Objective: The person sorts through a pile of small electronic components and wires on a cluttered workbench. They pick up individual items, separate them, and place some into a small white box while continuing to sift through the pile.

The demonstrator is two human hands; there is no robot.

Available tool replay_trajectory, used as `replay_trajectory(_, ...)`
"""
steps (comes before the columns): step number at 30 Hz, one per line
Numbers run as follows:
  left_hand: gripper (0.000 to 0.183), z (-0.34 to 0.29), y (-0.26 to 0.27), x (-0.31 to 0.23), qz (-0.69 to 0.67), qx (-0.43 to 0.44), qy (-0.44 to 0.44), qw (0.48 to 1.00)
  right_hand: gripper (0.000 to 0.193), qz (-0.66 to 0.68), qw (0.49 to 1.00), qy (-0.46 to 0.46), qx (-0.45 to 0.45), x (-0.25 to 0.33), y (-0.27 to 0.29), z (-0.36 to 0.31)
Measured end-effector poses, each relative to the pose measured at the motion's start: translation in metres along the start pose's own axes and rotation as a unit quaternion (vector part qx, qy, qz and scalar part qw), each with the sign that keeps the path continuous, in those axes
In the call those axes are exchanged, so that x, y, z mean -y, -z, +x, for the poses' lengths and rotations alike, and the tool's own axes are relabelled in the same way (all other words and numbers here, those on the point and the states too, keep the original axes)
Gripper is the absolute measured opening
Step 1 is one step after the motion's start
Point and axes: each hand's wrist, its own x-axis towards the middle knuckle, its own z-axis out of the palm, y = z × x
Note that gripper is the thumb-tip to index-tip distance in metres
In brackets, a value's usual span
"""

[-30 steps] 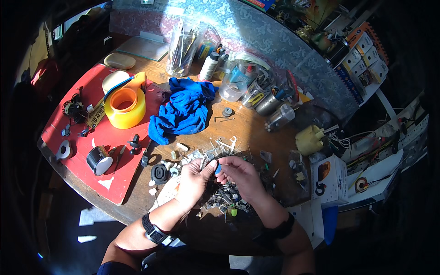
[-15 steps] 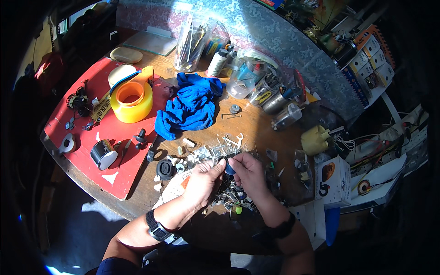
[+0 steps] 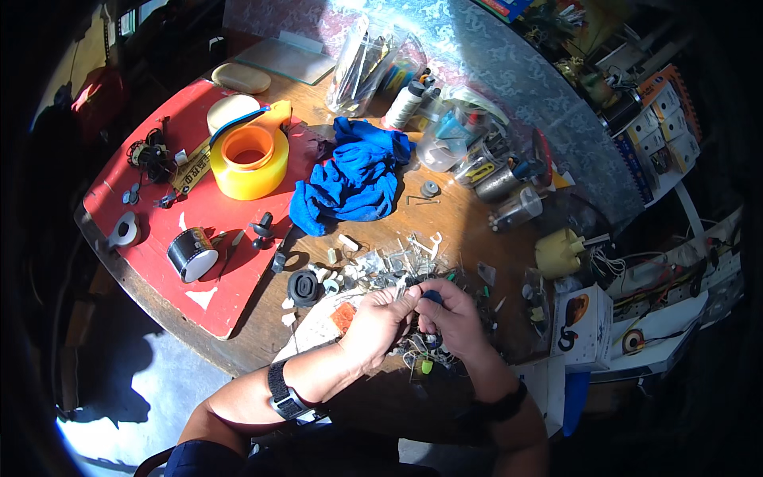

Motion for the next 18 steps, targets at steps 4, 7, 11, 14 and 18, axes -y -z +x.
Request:
replay_trajectory(4, 0.028, 0.002, -0.003, 0.003, 0.012, -0.036, 0.002, 0.999, 0.019, -0.143, 0.984, 0.025, -0.1, 0.017, 0.011, 0.006)
replay_trajectory(7, 0.03, 0.001, -0.006, 0.002, 0.017, -0.036, -0.011, 0.999, 0.027, -0.15, 0.973, 0.039, -0.173, 0.041, 0.036, 0.032)
replay_trajectory(11, 0.031, -0.004, -0.008, -0.001, 0.044, 0.002, 0.089, 0.995, 0.02, -0.064, 0.98, 0.017, -0.187, 0.058, 0.069, 0.084)
replay_trajectory(14, 0.029, -0.003, -0.012, 0.001, 0.004, -0.003, 0.087, 0.996, 0.019, -0.113, 0.97, 0.033, -0.212, 0.059, 0.088, 0.129)
replay_trajectory(18, 0.026, -0.004, -0.012, 0.009, 0.039, 0.028, 0.111, 0.993, 0.017, -0.274, 0.919, 0.063, -0.274, 0.055, 0.112, 0.183)
